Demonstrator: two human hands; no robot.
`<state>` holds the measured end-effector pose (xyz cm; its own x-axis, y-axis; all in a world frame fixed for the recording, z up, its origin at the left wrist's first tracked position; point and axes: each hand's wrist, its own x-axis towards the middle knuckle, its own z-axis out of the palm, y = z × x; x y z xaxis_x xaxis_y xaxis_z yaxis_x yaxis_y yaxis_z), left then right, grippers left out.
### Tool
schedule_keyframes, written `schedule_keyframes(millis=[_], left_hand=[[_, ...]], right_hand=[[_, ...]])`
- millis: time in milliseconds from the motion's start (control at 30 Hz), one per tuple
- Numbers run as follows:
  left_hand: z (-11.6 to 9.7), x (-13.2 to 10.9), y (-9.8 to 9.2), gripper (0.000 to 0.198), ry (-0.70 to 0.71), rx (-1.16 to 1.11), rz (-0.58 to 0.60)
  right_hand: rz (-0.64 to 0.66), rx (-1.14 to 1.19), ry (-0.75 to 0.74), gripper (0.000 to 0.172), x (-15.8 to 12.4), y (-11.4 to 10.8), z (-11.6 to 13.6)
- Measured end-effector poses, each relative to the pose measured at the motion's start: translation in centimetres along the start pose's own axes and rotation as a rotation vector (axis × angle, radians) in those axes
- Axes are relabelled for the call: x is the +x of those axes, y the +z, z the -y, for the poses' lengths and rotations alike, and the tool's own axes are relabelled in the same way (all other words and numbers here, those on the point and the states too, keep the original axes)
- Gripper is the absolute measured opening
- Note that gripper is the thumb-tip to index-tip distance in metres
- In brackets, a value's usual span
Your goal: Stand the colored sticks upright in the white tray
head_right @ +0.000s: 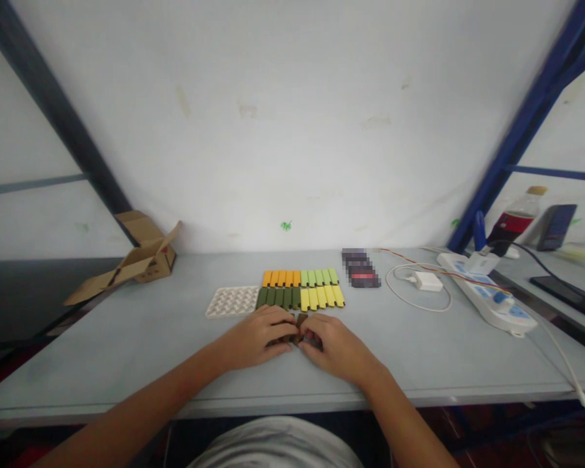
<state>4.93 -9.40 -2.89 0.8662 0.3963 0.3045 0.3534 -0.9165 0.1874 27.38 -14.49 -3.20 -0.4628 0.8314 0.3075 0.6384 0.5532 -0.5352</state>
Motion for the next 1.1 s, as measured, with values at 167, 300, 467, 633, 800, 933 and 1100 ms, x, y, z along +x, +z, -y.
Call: schedule_keyframes(millis=[167,300,467,633,800,933,1100], left_hand=[[0.7,-0.3,0.4,0.026,-0.035,-0.021,-0.04],[1.0,-0.2,0.7,0.025,-0.027,-0.019,-0.044],[0.5,-0.2,-0.1,0.03,-0.048,0.013,-0.054],[2.6,-0.7,-2.7,0.03,-0.148,0.065,-0.162],[7.7,-3.3,-5.1,0.043,-0.24,0.1,-0.094],[10.8,-6.0,-5.7,0.068,-0.296,0.071,0.024],[14.0,-7.3,-6.1,0.07,-0.441,0.022,0.027]], right_hand=[[-0.03,0.021,-0.02,0.02,0.2,0.3,-0.1],[-0.054,0.043,-0.049,0.024,0.0,0.4,0.0],[-0.043,0.086,-0.088,0.02,0.0,0.6,0.1],[-0.031,0.048,-0.12,0.024,0.4,1.2,-0.1],[-0.093,0.014,-0.139,0.033,0.3,0.6,-0.3],[-0.224,0.026,-0.17,0.024,1.9,-2.0,-1.2],[-0.17,0.007,-0.17,0.012,6.3,-4.6,-3.8]])
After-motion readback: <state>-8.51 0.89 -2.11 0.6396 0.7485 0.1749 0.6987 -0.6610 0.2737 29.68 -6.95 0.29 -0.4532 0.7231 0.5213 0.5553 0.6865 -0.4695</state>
